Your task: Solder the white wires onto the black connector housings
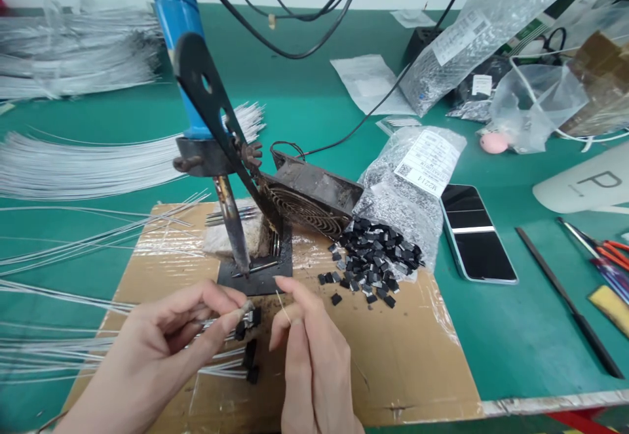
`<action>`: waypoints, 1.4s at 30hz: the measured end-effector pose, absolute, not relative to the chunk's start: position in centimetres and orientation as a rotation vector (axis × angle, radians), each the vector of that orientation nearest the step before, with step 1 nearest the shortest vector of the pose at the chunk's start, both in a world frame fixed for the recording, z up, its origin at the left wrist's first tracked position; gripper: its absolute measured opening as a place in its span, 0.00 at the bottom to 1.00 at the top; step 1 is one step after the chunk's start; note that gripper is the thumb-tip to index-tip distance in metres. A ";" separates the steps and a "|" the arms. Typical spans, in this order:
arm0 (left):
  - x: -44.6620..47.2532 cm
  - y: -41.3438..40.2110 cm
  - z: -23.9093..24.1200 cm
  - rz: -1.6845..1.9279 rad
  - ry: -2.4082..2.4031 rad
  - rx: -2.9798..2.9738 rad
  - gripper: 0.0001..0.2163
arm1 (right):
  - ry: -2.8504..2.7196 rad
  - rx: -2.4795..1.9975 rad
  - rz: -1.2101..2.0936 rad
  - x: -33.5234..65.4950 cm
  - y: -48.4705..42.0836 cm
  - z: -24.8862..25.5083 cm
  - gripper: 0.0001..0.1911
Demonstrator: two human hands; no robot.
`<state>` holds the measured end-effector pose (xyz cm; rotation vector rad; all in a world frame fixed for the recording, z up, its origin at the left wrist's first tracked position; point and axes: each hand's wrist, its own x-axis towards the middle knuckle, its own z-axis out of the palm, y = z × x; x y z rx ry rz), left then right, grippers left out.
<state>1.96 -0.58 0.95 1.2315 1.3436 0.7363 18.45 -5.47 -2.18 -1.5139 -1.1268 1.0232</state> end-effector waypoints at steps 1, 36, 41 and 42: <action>2.0 -0.5 0.9 0.742 1.348 1.241 0.06 | -1.143 -1.539 1.006 18.5 -5.5 -2.0 0.16; 3.0 1.6 1.6 0.900 1.407 1.345 0.06 | -1.001 -1.408 1.065 18.0 -3.2 -1.0 0.12; 3.0 1.9 1.8 0.908 1.426 1.349 0.06 | -1.002 -1.387 1.044 17.9 -2.9 -0.9 0.12; 3.0 2.0 1.8 0.909 1.427 1.352 0.06 | -0.999 -1.381 1.038 17.9 -2.9 -0.8 0.12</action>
